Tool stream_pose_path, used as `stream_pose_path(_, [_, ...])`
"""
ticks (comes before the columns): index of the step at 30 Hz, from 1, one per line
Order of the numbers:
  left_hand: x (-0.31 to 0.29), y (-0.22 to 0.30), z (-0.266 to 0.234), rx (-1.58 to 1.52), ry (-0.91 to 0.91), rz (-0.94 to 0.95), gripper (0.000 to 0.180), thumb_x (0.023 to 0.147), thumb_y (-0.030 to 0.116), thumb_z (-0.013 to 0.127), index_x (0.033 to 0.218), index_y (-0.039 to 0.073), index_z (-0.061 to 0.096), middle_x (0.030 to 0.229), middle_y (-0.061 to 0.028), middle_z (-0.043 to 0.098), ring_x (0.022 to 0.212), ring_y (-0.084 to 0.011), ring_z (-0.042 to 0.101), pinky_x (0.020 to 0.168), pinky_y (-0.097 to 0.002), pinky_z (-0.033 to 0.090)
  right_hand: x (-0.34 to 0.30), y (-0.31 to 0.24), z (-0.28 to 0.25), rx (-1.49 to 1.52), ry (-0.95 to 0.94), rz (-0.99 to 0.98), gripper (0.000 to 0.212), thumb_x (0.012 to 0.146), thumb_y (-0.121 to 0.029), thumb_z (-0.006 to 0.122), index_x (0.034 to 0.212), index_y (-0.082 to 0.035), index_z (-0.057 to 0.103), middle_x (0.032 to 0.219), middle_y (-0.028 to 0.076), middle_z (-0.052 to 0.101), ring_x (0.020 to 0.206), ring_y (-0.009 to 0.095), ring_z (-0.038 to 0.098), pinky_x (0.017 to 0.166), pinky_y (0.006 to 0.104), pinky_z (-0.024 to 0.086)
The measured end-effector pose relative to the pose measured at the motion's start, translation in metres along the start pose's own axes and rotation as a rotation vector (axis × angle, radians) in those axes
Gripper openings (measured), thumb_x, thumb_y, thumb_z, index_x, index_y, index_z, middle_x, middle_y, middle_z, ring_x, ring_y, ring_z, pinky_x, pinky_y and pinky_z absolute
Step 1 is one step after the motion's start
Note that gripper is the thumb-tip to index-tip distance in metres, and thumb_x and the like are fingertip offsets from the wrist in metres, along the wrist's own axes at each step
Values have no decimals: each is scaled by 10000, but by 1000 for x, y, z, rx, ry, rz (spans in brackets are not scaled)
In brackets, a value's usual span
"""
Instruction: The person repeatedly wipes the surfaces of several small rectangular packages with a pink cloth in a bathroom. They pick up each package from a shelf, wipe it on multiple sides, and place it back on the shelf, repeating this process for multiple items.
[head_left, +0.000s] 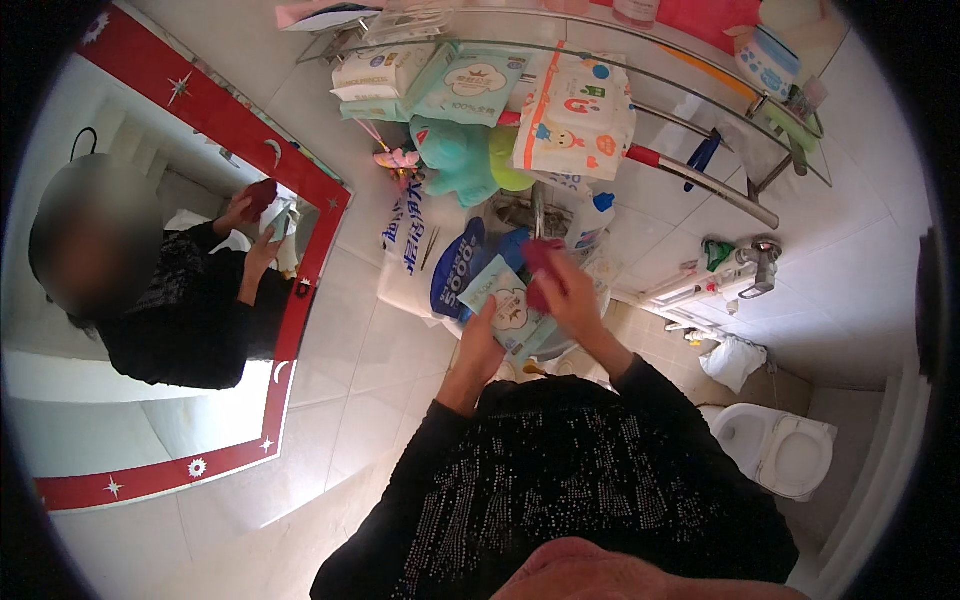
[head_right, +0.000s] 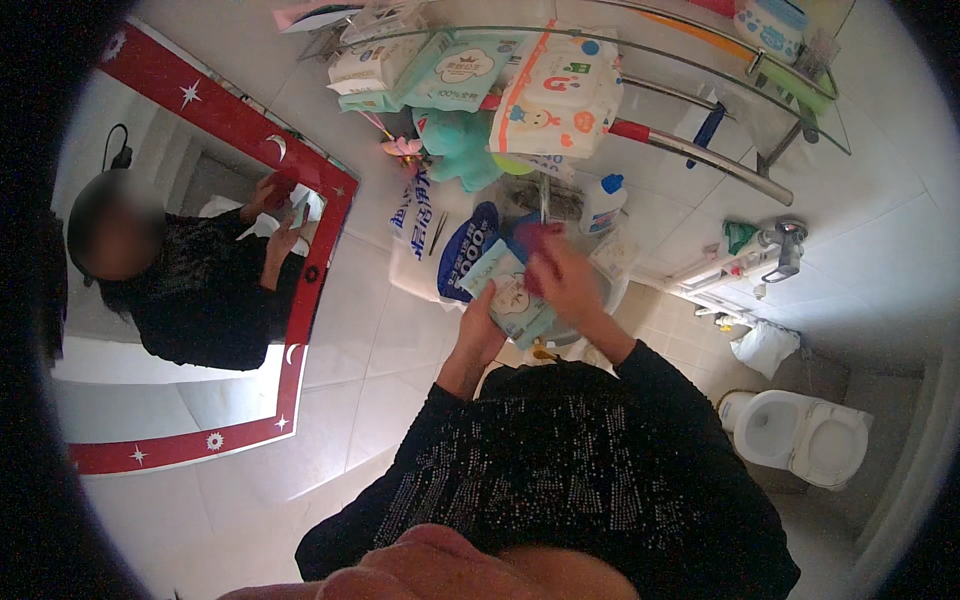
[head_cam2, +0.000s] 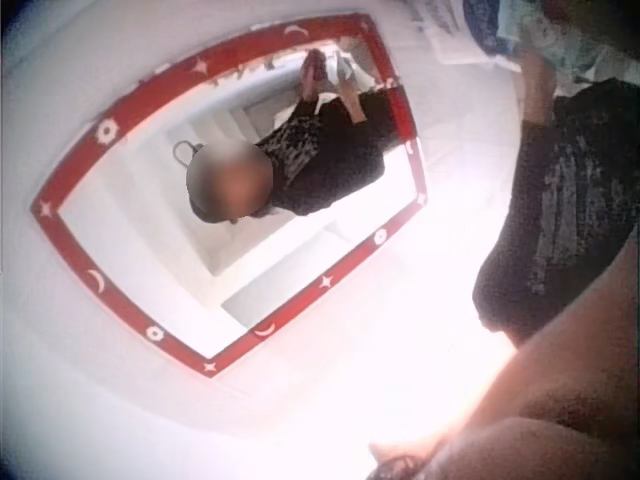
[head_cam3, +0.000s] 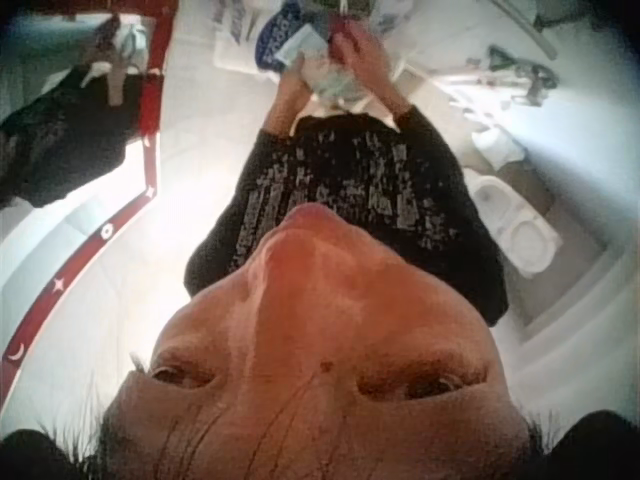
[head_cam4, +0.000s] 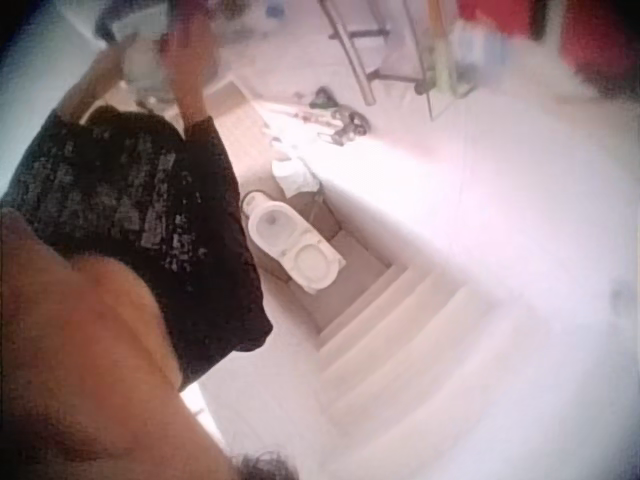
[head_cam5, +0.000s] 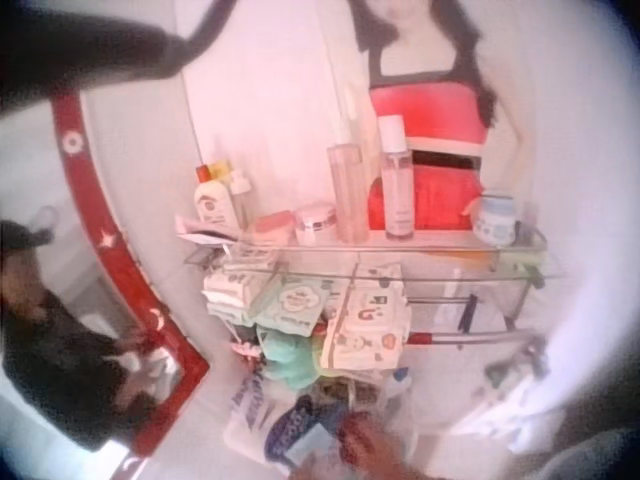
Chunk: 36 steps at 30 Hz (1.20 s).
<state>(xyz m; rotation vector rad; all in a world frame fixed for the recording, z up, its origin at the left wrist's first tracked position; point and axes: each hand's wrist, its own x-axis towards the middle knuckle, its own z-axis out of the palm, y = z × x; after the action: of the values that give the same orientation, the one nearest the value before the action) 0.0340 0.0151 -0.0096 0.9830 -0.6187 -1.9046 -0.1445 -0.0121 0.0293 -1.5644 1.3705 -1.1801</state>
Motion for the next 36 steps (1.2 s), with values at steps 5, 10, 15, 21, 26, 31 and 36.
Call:
stream_pose_path(5, [7, -4, 12, -427, -2, 36, 436, 1066, 352, 356, 1442, 133, 389, 1408, -66, 477, 1273, -233, 500, 1073, -379, 425, -7, -14, 33, -358, -90, -626, 451, 774, -147, 668, 1218, -98, 613, 1265, 141, 578, 1186, 333, 544, 1005, 505, 404])
stream_pose_path(10, [4, -8, 13, -337, 21, 156, 443, 1065, 322, 364, 1444, 93, 377, 1398, -83, 481, 1281, -225, 488, 1082, -368, 409, -12, -5, 35, -317, -59, -579, 501, 759, -151, 683, 1248, -100, 586, 1291, 148, 561, 1199, 339, 536, 1028, 513, 398])
stream_pose_path(15, [0, 8, 20, -282, 155, 238, 461, 1055, 306, 405, 1441, 58, 365, 1383, -121, 503, 1260, -278, 505, 1078, -451, 403, -10, 9, 26, -235, 117, -321, 425, 826, -156, 670, 1233, -64, 588, 1183, 179, 614, 1084, 377, 594, 925, 442, 490])
stream_pose_path(21, [-36, 68, 57, 9, 234, 337, 433, 1056, 302, 400, 1404, 45, 382, 1269, -166, 571, 1120, -304, 606, 955, -467, 511, -37, 30, -22, 458, -195, 348, 384, 965, -261, 597, 1272, -31, 586, 952, 92, 698, 793, 206, 659, 742, 322, 533])
stream_pose_path(26, [-49, 86, 92, 275, 63, 405, 299, 1021, 185, 499, 1264, 11, 502, 1136, -118, 627, 986, -198, 655, 834, -337, 559, -63, -15, -61, 721, -136, 241, 441, 927, -255, 671, 1285, -11, 587, 1034, 77, 686, 921, 132, 617, 814, 305, 513])
stream_pose_path(31, [-26, 89, 142, 396, -188, 364, 386, 1004, 165, 521, 1328, -38, 470, 1236, -128, 598, 1084, -184, 604, 917, -311, 497, -69, -37, -94, 512, -104, 262, 376, 922, -222, 683, 1201, 24, 629, 992, 54, 685, 900, 88, 596, 796, 269, 501])
stream_pose_path(36, [-26, 104, 176, 400, -487, 403, 586, 997, 185, 549, 1481, -38, 304, 1373, -163, 512, 1255, -234, 510, 1047, -372, 417, -50, -77, -144, 623, 163, 218, 325, 954, -248, 631, 1112, 35, 646, 875, 37, 683, 706, 52, 592, 617, 215, 480])
